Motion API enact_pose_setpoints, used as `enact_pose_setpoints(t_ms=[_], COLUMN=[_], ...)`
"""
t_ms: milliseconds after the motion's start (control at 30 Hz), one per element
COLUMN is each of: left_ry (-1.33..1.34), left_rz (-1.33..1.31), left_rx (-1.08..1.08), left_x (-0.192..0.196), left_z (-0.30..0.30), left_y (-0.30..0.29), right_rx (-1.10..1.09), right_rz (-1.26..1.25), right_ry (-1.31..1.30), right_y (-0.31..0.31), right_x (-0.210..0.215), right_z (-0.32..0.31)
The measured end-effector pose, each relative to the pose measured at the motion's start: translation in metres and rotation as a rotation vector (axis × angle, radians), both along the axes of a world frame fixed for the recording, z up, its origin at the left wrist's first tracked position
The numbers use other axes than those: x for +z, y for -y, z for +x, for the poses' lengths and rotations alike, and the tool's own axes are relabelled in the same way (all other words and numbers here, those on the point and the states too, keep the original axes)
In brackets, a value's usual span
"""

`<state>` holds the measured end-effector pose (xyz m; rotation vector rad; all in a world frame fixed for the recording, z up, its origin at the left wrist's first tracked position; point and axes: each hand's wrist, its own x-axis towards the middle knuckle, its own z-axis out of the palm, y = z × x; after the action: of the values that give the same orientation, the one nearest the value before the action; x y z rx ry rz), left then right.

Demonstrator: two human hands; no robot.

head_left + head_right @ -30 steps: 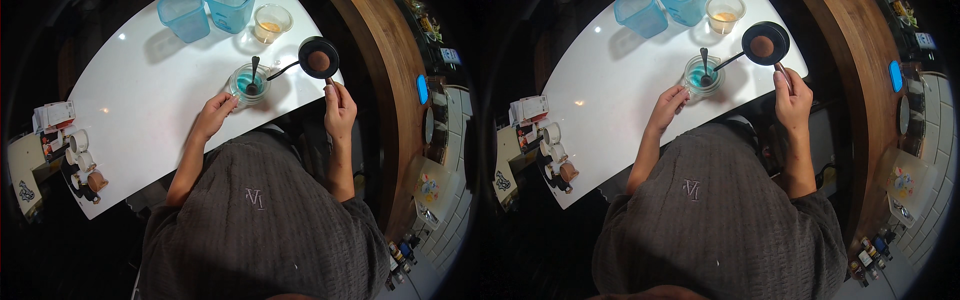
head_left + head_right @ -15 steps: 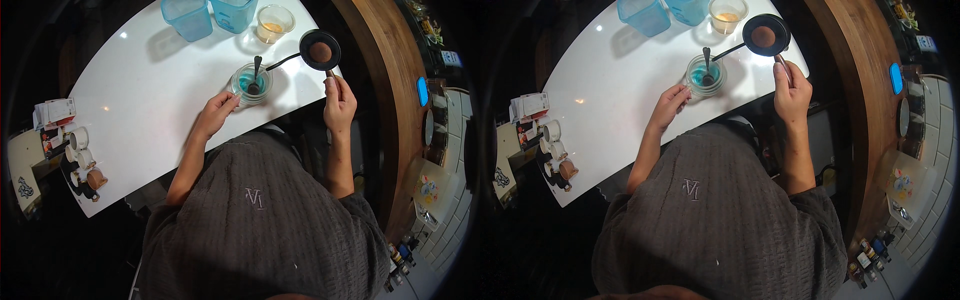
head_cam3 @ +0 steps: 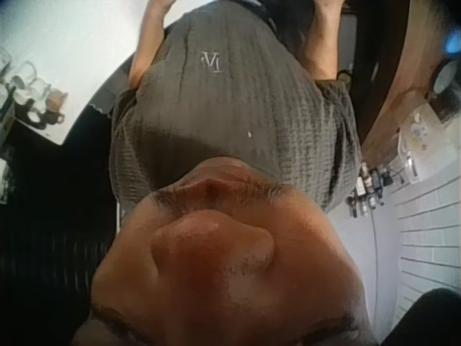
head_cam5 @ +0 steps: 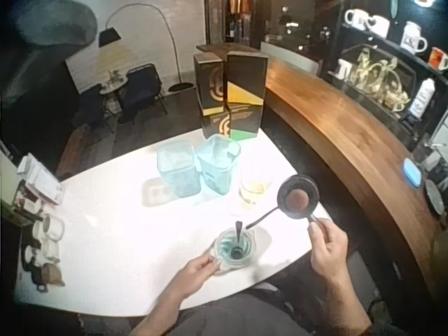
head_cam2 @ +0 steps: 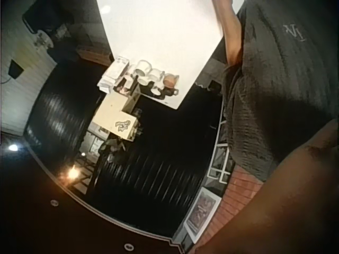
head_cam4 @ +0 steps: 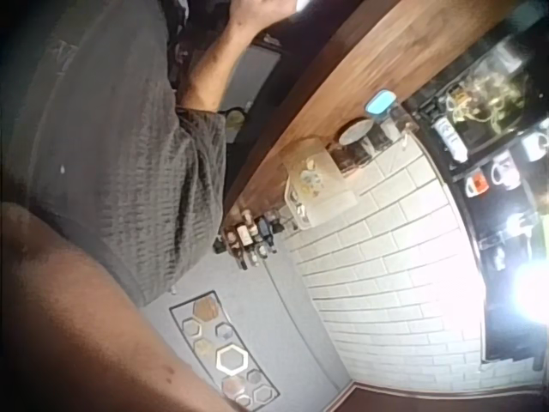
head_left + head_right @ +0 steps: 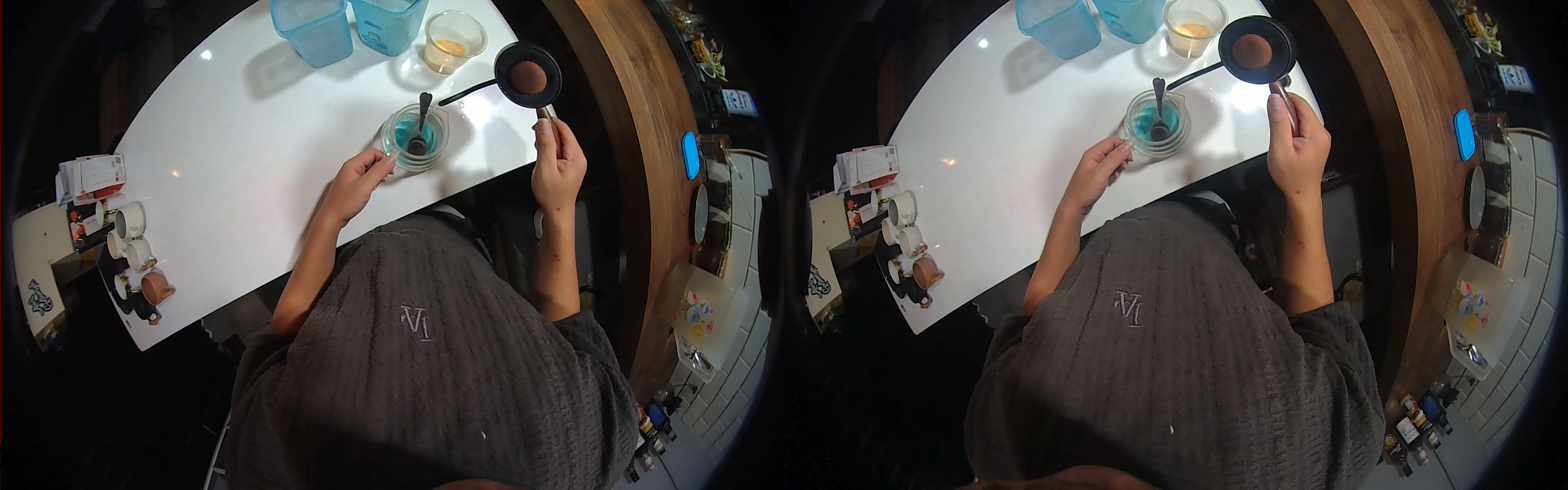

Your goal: The person places mugs from a bar onto a tray, carries the tray to a counter, and unloads the mugs.

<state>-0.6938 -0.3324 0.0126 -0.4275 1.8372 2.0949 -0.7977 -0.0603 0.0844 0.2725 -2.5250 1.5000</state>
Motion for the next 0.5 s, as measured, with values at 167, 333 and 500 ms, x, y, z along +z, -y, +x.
enact_pose_setpoints(t_ms=[167,333,500], left_ry=[-0.062,-0.064,-0.010], left_rz=[-0.017,-0.017,0.003], left_rx=[0.026,0.029,0.005], left_x=[-0.0004,0.0005,-0.0006], left_z=[0.0000,-0.0004,0.0000], left_y=[-0.0040,-0.0037,-0.0011], right_rx=[-0.019,-0.005,0.016], right_rz=[-0.009,0.031,0.031], right_ry=[-0.054,-0.045,-0.079], right_y=[0.0032,0.0040,0.0048], right_x=[-0.0014,0.0004,-0.0007], right_z=[-0.0041,-0.0027,0.0005])
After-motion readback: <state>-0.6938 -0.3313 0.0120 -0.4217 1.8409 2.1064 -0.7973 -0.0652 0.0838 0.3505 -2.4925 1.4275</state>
